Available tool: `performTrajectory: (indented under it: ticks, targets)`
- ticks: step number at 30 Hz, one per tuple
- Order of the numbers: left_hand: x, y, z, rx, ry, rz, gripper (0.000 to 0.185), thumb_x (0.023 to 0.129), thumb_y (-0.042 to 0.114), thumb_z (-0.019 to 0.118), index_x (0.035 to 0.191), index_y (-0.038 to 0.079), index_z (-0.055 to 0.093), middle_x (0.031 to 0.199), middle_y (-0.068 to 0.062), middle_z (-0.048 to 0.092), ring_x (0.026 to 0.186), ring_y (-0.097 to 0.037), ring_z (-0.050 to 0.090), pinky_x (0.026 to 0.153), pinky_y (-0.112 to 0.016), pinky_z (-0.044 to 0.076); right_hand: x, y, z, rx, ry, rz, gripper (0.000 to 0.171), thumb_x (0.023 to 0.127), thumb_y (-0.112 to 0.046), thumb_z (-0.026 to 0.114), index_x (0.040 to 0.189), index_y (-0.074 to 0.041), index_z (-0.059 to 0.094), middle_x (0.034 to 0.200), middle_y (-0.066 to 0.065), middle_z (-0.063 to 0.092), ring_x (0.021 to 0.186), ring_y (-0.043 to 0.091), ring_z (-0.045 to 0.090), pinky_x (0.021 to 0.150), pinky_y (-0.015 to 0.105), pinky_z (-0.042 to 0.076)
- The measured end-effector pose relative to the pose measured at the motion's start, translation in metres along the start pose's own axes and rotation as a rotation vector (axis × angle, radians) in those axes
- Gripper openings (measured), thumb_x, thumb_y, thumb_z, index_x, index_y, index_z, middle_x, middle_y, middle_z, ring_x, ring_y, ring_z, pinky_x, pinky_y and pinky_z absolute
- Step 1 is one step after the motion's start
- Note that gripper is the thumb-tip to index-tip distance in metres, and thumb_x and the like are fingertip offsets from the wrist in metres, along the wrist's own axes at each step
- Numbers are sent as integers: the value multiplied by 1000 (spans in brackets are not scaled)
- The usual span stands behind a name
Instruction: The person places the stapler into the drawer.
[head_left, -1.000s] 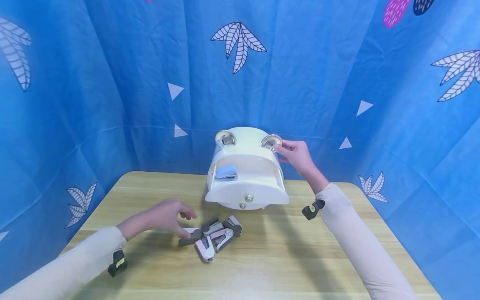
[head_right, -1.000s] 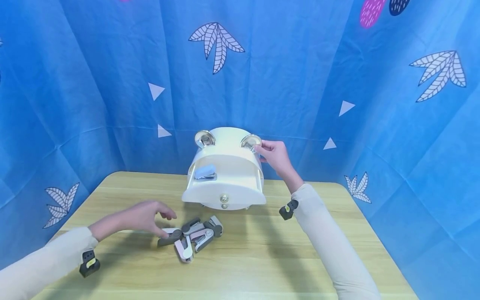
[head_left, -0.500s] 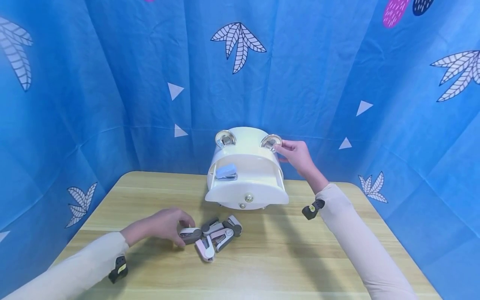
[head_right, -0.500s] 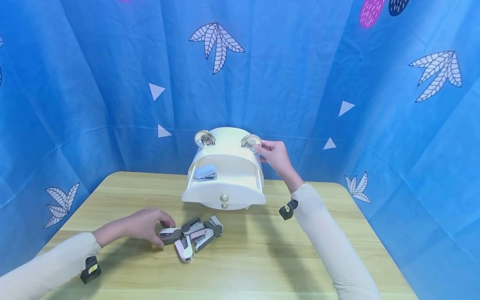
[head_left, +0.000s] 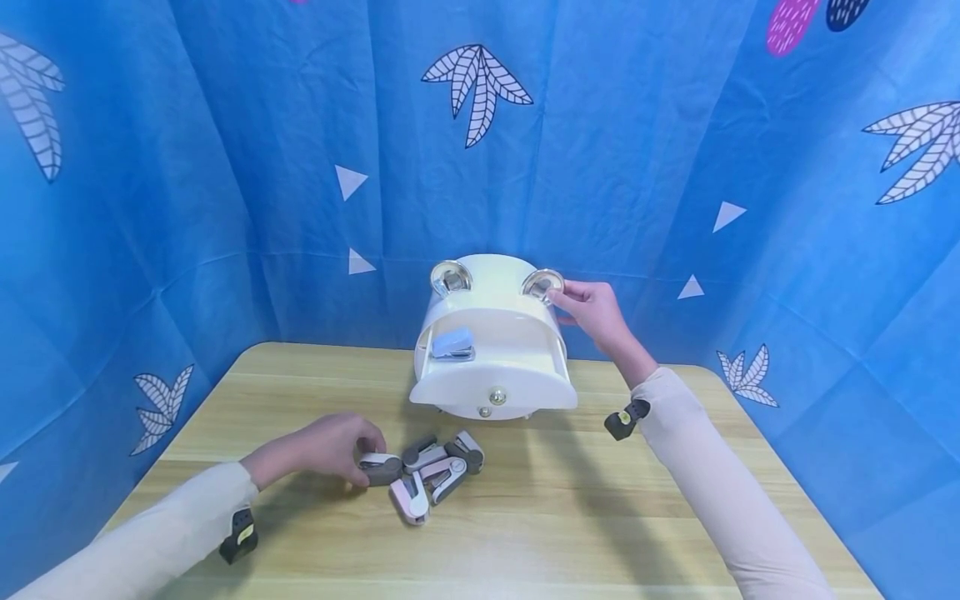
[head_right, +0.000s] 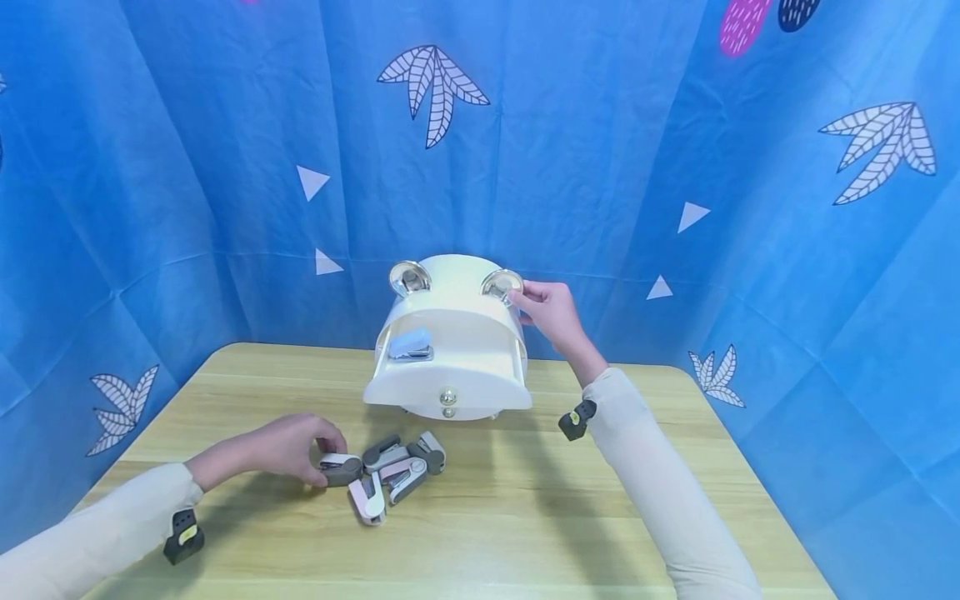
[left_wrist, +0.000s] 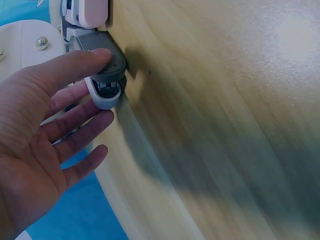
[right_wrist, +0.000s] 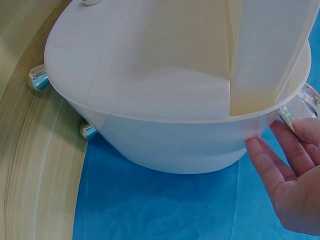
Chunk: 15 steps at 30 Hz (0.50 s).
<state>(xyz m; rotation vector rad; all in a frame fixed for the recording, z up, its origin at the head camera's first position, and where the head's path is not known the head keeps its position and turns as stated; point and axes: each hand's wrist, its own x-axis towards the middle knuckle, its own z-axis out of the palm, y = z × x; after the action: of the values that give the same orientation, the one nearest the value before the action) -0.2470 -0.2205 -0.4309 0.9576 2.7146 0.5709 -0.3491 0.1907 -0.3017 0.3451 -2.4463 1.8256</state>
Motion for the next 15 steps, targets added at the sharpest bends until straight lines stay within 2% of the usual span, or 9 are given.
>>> performTrajectory:
  ticks: [3,7,10,15]
  targets:
    - [-1,-1,-3,18,10,-6,29,65,18,91,89,22,76,88,14,70,82,-4,61,75,-27,53,0,1,0,-6,-3,3,40,99,-21,67,132,2,65,134,25,65,123,25,65,98,48,56]
    - [-2,1,-16,51,43,-11,27,64,16,89,89,21,77,88,12,69,81,-4,60,73,-26,52,0,2,0,3,-10,-1,40,99,-19,67,132,2,65,134,24,65,124,27,64,97,46,57]
    - [-1,4,-33,77,71,-1,27,66,15,89,90,21,78,86,12,68,80,-6,60,72,-26,52,0,2,-1,9,-10,-4,39,99,-18,67,132,3,65,133,24,65,123,26,65,97,47,57]
    - [0,17,-73,121,110,-51,32,70,16,89,101,18,79,90,9,70,82,-11,62,73,-30,53,0,2,-1,4,-5,-8,39,100,-18,67,132,3,65,133,24,65,120,23,66,97,49,56]
